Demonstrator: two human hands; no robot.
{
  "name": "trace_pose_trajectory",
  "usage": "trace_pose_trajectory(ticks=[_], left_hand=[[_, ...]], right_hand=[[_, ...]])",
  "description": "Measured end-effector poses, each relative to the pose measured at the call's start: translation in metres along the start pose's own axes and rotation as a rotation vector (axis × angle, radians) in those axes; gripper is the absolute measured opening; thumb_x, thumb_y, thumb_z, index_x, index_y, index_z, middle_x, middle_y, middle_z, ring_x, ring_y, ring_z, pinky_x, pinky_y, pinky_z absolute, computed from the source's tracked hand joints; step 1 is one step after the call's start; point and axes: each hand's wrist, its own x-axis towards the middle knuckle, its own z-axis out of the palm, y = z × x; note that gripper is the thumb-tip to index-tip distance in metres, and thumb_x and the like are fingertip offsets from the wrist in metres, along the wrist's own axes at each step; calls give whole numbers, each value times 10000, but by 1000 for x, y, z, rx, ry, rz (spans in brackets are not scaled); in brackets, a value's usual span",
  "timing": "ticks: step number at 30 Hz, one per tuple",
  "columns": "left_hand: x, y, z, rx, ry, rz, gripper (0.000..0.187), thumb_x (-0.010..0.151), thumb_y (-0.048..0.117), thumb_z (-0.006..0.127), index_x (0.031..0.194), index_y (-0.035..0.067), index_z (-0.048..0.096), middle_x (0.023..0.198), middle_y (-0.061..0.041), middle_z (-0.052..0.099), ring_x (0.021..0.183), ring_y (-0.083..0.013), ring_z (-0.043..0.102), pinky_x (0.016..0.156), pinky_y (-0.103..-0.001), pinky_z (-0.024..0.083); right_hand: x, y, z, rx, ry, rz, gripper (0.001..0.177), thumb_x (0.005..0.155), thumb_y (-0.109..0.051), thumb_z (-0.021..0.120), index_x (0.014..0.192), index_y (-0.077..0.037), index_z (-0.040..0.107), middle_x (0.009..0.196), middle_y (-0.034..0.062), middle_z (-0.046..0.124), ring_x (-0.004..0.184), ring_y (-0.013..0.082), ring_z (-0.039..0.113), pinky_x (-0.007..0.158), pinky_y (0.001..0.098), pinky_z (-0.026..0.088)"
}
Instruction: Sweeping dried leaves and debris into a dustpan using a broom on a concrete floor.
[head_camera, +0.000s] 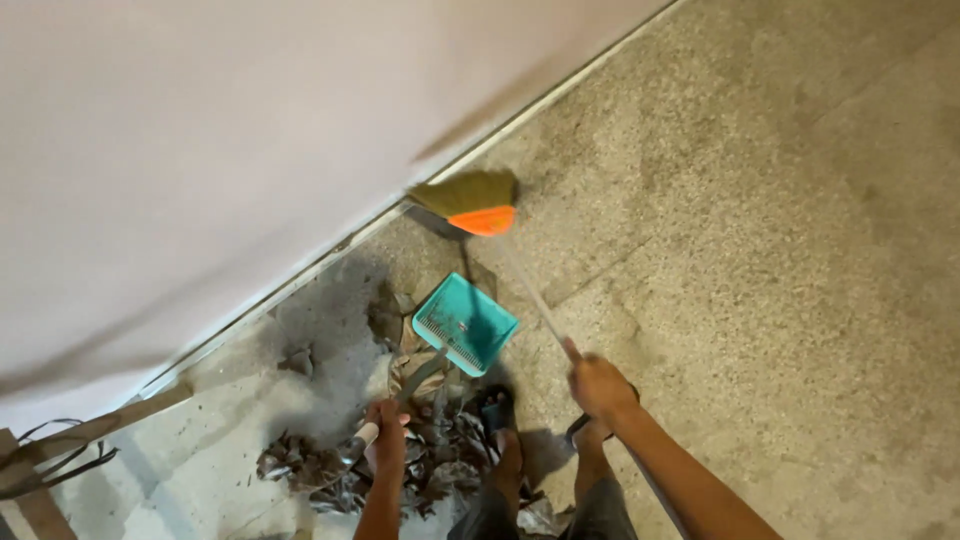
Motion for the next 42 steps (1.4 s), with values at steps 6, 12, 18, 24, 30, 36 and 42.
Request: trace_pose_trajectory(ticks=[6, 12, 18, 24, 30, 36, 42], left_hand=[[23, -23, -7, -37, 36, 2, 323, 929, 286, 548, 1071, 53, 721, 855, -171, 736, 832, -254, 699, 704, -423, 597], [44, -46, -16, -47, -111, 79, 280, 981, 313, 501, 1035, 74, 637, 895, -146, 687, 895, -266, 674, 843, -528, 565], [36, -52, -26, -8, -113, 133, 324, 960, 319, 602, 1049, 36, 735, 943, -163, 755, 868, -260, 715, 715, -406, 554], [41, -45, -53, 64, -41, 55, 361, 913, 292, 583, 1070, 17, 756, 836, -202, 758, 844, -242, 699, 778, -385, 603], [89, -67, -77, -21, 8, 124, 252, 1014, 244, 509, 1017, 47, 666, 768, -157, 666, 747, -263, 656, 712, -442, 510], [56, -33, -87, 37, 126, 92, 187, 1010, 184, 564, 1008, 34, 677, 769, -159, 692, 678, -258, 651, 628, -413, 556], [86, -52, -90, 29, 76, 73, 322, 1083, 244, 547, 1118, -50, 675, 915, -233, 709, 752, -360, 674, 620, -507, 583]], right_hand=[[109, -56, 35, 17, 21, -3, 766, 981, -38, 448, 1657, -328, 235, 1220, 221, 575, 1022, 405, 649, 833, 518, 570], [44, -13, 23, -102, -141, 263, 673, 1065, -66, 407, 1649, -334, 205, 1304, 187, 581, 1138, 358, 655, 802, 503, 632], [-52, 88, 2, -134, -64, 344, 626, 1025, -132, 394, 1599, -361, 293, 1216, 185, 640, 1100, 366, 699, 871, 469, 615], [-80, 39, -13, -15, 64, 192, 610, 1016, -196, 412, 1601, -354, 336, 1141, 169, 636, 981, 391, 686, 842, 494, 558], [4, -28, 0, 20, 30, 112, 694, 987, 11, 424, 1632, -201, 281, 1109, 173, 574, 782, 311, 664, 608, 429, 597], [1, 51, 18, 58, -73, 417, 278, 1093, -178, 446, 1235, -17, 622, 956, 107, 701, 761, 193, 738, 594, 290, 650], [-127, 103, -24, -46, -116, 490, 685, 1003, -68, 436, 1611, -365, 328, 1299, 139, 678, 1059, 265, 747, 768, 380, 669]])
